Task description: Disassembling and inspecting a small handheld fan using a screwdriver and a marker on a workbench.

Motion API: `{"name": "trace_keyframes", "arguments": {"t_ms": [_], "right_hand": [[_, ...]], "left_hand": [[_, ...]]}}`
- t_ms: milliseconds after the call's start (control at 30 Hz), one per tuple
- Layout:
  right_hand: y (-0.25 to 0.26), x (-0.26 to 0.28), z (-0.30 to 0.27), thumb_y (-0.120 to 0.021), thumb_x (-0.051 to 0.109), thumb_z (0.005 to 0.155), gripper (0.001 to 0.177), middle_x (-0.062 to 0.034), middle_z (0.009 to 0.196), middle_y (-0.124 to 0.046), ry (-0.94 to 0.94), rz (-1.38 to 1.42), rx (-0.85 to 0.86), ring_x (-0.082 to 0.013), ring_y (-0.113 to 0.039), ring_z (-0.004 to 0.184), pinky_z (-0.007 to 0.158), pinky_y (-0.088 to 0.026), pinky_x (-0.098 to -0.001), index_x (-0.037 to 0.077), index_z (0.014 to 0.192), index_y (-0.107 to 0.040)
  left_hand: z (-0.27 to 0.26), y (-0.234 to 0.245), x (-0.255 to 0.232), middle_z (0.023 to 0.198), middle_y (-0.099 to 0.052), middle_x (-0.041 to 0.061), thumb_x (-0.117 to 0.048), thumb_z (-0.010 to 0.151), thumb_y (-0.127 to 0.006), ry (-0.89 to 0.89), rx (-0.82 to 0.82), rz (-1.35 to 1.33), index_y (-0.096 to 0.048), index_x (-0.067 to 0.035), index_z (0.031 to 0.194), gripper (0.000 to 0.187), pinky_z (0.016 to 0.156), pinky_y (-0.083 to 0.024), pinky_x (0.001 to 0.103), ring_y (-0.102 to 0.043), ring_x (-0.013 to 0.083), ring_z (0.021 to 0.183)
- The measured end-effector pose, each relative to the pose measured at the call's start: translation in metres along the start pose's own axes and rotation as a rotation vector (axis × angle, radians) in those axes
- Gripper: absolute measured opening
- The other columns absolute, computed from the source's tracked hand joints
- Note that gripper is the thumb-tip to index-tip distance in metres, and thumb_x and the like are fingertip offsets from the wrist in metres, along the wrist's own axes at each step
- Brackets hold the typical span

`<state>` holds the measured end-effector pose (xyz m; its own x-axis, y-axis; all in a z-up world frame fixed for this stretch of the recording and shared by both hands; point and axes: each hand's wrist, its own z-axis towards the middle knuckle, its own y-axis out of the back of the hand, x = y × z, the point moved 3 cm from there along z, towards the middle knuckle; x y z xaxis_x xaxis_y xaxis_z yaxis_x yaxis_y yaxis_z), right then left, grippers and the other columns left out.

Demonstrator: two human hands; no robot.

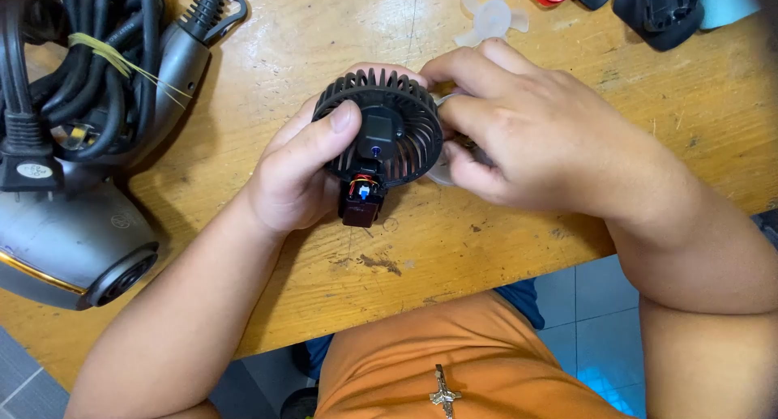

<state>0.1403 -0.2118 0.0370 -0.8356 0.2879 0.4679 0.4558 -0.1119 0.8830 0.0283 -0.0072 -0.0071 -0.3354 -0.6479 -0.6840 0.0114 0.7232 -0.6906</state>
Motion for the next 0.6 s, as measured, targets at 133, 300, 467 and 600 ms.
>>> {"name": "trace_keyframes", "arguments": {"t_ms": [133, 300, 467, 600], "right_hand": [[-0.001, 0.001, -0.001, -0.072, 0.015, 0.098, 0.014, -0.0132, 0.142, -0.07, 0.014, -0.054, -0.019, -0.0401, -0.067, 0.115, 0.06, -0.059, -0.0561, 0.004, 0.107, -0.069], [-0.003, -0.005, -0.005, -0.072, 0.016, 0.102, 0.012, -0.012, 0.153, -0.068, 0.044, -0.061, -0.017, -0.0384, -0.069, 0.127, 0.068, -0.063, -0.0589, 0.013, 0.113, -0.076], [0.022, 0.003, -0.009, -0.076, 0.011, 0.106, 0.009, -0.0219, 0.151, -0.065, -0.002, -0.017, -0.105, -0.0426, -0.071, 0.125, 0.086, -0.06, -0.0534, 0.007, 0.112, -0.071], [0.036, 0.006, -0.02, -0.076, 0.003, 0.104, 0.009, -0.0213, 0.128, -0.061, -0.051, 0.064, -0.237, -0.0359, -0.066, 0.106, 0.091, -0.054, -0.0438, -0.001, 0.111, -0.071]], "left_hand": [[0.002, 0.003, 0.003, 0.133, -0.076, 0.019, -0.05, 0.109, -0.073, 0.0, 0.015, -0.058, -0.061, 0.002, 0.155, 0.07, 0.103, -0.066, 0.044, -0.077, 0.0304, 0.118], [0.0, 0.014, 0.017, 0.131, -0.078, 0.031, -0.043, 0.11, -0.077, 0.038, -0.029, -0.349, -0.063, 0.012, 0.149, 0.069, 0.103, -0.073, 0.062, -0.081, 0.0433, 0.115], [0.0, 0.026, 0.013, 0.137, -0.073, 0.034, -0.042, 0.114, -0.067, -0.089, -0.166, -0.444, -0.062, 0.009, 0.152, 0.063, 0.101, -0.069, 0.071, -0.076, 0.0464, 0.123], [0.005, 0.028, 0.004, 0.129, -0.073, 0.045, -0.045, 0.111, -0.064, -0.159, -0.23, -0.415, -0.065, 0.009, 0.143, 0.063, 0.091, -0.069, 0.068, -0.077, 0.0533, 0.109]]}}
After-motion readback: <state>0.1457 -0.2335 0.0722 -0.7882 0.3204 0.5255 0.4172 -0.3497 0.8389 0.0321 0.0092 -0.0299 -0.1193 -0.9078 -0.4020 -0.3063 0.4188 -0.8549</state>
